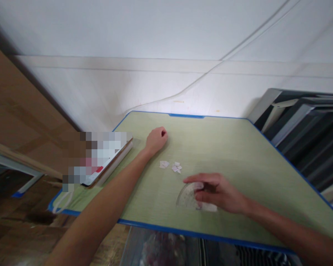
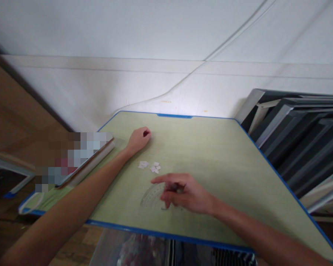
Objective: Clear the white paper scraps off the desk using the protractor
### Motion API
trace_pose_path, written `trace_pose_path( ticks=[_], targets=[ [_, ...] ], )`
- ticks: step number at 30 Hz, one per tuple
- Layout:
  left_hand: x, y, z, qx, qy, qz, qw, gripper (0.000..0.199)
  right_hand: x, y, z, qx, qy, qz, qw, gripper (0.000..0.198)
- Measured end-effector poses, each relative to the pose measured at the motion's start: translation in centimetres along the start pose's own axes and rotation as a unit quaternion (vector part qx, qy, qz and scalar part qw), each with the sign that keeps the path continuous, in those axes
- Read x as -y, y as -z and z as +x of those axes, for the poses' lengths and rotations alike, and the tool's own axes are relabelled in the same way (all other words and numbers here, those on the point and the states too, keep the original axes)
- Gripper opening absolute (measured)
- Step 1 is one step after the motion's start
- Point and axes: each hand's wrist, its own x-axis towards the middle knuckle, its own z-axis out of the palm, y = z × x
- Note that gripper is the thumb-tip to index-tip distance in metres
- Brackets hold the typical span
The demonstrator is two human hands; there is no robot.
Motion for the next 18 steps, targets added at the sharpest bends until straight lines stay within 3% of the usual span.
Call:
trace_pose_path(
  ticks=[8,13,18],
  targets=[
    [0.0,0.0,0.1,0.006,0.006,0.004,1.000,0.020,-0.2,2.8,1.0,-0.215,0.011,0.103,0.971,0.040],
    [-0.1,0.0,0.1,0.004,0.004,0.003,1.000,0.020,-0.4,3.4,1.2,-0.215,0.009,0.098,0.972,0.058],
    [-0.1,0.1,-0.1,0.001,0.000,0.004,1.000,0.020,-0.6,3.2,1.5,-0.193,-0.027,0.037,0.980,0.049]
  ],
)
